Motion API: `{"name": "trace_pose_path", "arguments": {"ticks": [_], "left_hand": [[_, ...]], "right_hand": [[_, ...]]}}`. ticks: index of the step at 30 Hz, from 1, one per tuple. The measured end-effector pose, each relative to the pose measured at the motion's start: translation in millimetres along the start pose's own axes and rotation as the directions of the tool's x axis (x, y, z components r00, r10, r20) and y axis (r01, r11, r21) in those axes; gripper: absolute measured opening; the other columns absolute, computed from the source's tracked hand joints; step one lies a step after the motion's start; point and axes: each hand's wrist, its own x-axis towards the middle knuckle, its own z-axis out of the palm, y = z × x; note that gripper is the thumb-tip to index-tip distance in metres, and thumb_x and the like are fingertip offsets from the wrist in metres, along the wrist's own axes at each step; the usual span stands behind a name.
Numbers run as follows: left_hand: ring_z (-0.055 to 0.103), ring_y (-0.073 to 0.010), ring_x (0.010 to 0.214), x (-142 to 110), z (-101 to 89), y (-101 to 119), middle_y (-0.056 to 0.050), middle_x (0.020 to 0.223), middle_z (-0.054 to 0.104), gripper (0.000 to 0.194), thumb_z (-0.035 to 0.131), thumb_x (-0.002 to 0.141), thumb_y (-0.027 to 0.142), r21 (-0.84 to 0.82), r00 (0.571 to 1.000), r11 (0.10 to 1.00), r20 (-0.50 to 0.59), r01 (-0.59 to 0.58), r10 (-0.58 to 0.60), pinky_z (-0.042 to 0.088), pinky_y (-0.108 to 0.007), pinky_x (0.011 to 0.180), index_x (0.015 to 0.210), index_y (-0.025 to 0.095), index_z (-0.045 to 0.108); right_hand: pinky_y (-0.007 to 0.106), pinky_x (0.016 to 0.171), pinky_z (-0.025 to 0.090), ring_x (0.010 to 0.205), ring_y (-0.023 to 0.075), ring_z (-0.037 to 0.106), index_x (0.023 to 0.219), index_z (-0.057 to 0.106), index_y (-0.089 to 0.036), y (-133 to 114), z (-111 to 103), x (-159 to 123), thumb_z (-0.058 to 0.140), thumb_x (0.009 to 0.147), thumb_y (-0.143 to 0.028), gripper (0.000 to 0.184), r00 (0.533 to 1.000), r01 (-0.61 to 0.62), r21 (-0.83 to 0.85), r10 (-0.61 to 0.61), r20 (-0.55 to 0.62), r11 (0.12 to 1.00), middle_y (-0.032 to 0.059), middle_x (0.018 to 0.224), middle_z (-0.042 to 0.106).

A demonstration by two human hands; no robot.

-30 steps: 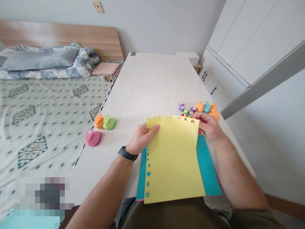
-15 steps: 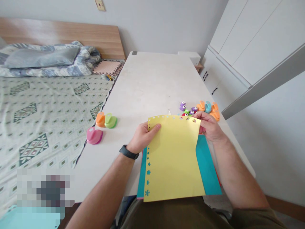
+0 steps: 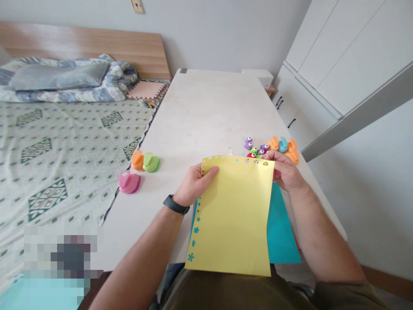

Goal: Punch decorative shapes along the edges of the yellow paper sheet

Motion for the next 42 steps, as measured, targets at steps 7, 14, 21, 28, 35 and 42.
{"name": "trace_pose_path", "arguments": {"ticks": [7, 14, 21, 28, 35, 42], "left_hand": [[0.078, -0.0262, 0.083, 0, -0.7, 0, -0.011, 0.106, 0.08, 0.051, 0.073, 0.089, 0.057, 0.003, 1.0, 1.0, -0.007, -0.002, 0.002, 0.062, -0.034, 0.069, 0.12, 0.016, 0.07], [0.077, -0.0254, 0.082, 0, 0.4, 2, -0.011, 0.105, 0.079, 0.048, 0.073, 0.089, 0.056, -0.009, 1.0, 1.0, -0.004, -0.008, 0.008, 0.062, -0.034, 0.07, 0.115, 0.015, 0.07], [0.077, -0.0259, 0.082, -1, 0.6, 2, -0.012, 0.106, 0.079, 0.051, 0.074, 0.088, 0.056, -0.006, 1.0, 1.0, -0.006, -0.009, 0.009, 0.062, -0.034, 0.07, 0.118, 0.015, 0.07], [0.078, -0.0261, 0.082, 0, 0.1, 2, -0.012, 0.104, 0.08, 0.048, 0.075, 0.088, 0.056, -0.001, 1.0, 1.0, -0.021, -0.009, 0.009, 0.062, -0.034, 0.069, 0.113, 0.015, 0.071], [0.078, -0.0269, 0.08, 0, -0.5, 4, -0.012, 0.102, 0.08, 0.052, 0.076, 0.087, 0.056, -0.018, 0.998, 1.0, -0.056, -0.024, 0.023, 0.063, -0.035, 0.068, 0.116, 0.014, 0.073], [0.079, -0.0288, 0.088, -5, -0.1, 8, -0.012, 0.11, 0.08, 0.052, 0.075, 0.089, 0.055, -0.021, 0.996, 1.0, 0.085, 0.018, -0.017, 0.065, -0.038, 0.077, 0.124, 0.017, 0.072]], "right_hand": [[0.022, 0.037, 0.015, 0.039, 0.0051, 0.03, 0.076, 0.068, -0.021, 0, -1, 0, 0.079, 0.071, -0.029, 0.015, 0.999, -0.047, 0.005, 0.047, -0.027, 0.999, -0.0002, 0.061, 0.059], [0.022, 0.038, 0.012, 0.038, 0.0051, 0.027, 0.072, 0.067, -0.021, -3, 2, 0, 0.079, 0.069, -0.029, 0.015, 0.998, -0.05, 0.009, 0.05, -0.03, 0.999, -0.0016, 0.053, 0.055], [0.023, 0.037, 0.014, 0.039, 0.006, 0.033, 0.071, 0.068, -0.02, -2, 1, 1, 0.079, 0.068, -0.029, 0.015, 0.997, -0.062, 0.005, 0.062, -0.041, 0.998, 0.0014, 0.064, 0.064], [0.026, 0.043, 0.035, 0.049, 0.0127, 0.052, 0.074, 0.069, -0.021, 1, -3, 1, 0.078, 0.071, -0.028, 0.011, 0.999, -0.048, 0.034, 0.049, -0.015, 0.998, 0.0028, 0.069, 0.068], [0.029, 0.054, 0.048, 0.06, 0.0166, 0.062, 0.088, 0.075, -0.023, 4, -9, 2, 0.078, 0.072, -0.026, 0.016, 0.999, -0.022, 0.047, 0.024, -0.032, 0.999, 0.0009, 0.076, 0.071], [0.03, 0.059, 0.049, 0.066, 0.0165, 0.063, 0.087, 0.076, -0.023, 3, -3, 4, 0.086, 0.075, -0.037, 0.02, 0.993, 0.033, -0.126, -0.047, -0.11, 0.991, 0.0015, 0.079, 0.071]]}}
